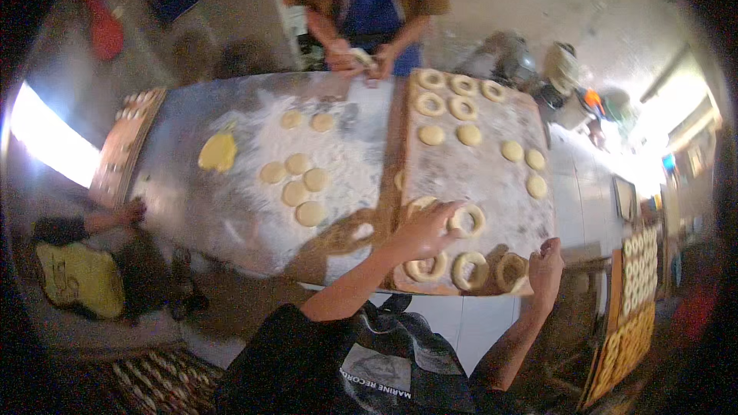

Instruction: The person shapes dough into rings by hand and places them on a wooden board. Later, the person arranges cooked donuts on a wooden board and uses a metal rod to thread them.

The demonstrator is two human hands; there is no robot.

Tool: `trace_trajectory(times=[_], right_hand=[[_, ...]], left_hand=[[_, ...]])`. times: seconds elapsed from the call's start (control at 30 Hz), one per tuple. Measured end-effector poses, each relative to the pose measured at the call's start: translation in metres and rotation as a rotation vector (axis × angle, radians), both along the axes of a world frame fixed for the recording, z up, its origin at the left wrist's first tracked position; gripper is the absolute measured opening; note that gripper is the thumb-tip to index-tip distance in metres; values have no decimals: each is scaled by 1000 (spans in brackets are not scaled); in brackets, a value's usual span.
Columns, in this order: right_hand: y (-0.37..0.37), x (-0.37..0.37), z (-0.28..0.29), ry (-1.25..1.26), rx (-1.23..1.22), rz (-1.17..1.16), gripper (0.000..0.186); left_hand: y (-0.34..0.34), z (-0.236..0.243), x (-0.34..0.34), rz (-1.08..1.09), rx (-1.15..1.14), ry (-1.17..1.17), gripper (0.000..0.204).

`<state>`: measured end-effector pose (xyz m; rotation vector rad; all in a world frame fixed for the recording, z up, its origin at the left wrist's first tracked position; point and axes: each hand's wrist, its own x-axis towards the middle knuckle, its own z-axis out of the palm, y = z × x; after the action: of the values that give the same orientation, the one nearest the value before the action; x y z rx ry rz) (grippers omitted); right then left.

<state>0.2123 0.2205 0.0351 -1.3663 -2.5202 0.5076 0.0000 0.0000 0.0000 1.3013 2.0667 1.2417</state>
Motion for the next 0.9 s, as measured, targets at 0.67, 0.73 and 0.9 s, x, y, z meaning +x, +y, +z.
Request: trace_trajectory(times=[0.67,0.73,0.9], right_hand=[[-221,-411,-123,108,212,700,22],[-224,-411,-116,8,147,757,23],[-259,-428,-65,-60,-398,839,29]], left_hand=[[-286,-57,-186,375,-174,-213,37],[-268,-61,-205,304,-133,-287,38],[-221,-84,-231,582,-115,-184,36]])
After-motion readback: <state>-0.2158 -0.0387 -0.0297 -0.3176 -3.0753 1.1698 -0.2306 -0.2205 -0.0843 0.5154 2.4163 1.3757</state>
